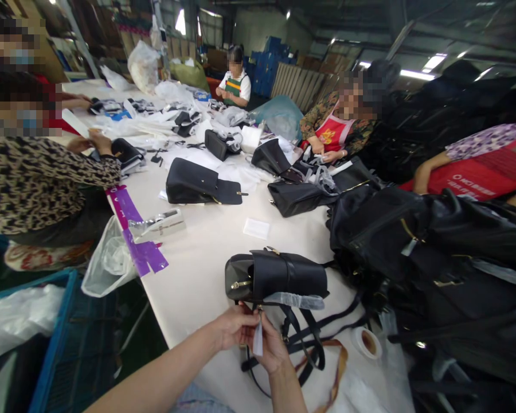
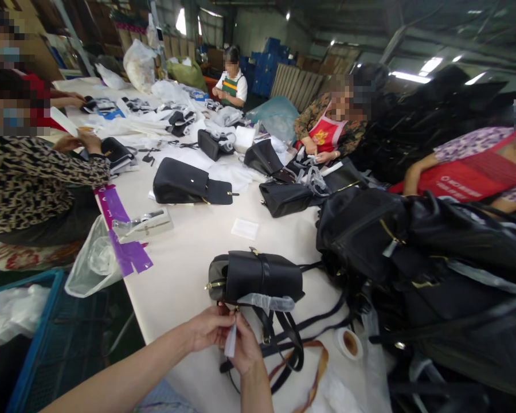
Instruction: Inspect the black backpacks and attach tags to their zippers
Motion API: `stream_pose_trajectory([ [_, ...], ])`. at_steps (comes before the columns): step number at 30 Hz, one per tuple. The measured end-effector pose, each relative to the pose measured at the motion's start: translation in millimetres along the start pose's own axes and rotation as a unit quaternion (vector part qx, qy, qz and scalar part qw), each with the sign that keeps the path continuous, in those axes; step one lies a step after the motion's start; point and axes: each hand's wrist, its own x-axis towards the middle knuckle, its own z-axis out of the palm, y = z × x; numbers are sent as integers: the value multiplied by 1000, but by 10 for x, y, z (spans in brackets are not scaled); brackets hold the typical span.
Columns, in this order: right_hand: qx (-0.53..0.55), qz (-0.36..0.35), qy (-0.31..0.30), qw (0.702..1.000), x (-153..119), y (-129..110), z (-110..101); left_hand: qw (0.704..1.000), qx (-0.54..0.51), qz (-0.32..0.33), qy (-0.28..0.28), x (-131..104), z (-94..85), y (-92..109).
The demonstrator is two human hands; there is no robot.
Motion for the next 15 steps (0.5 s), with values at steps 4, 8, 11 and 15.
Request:
stream_pose_trajectory([
  [4,9,4,-4,1000,24,-12,-57,995,82,48,37,-259,-69,199],
  [8,-1,13,39,999,42,-30,-113,974,116,171,88,-611,-95,467],
  [11,-15,12,62,998,37,-26,-104,960,76,257,85,-754,-11,604],
  [15,-47,-9,62,997,-17,-51,-72,952,54,274,124,-764,87,672],
])
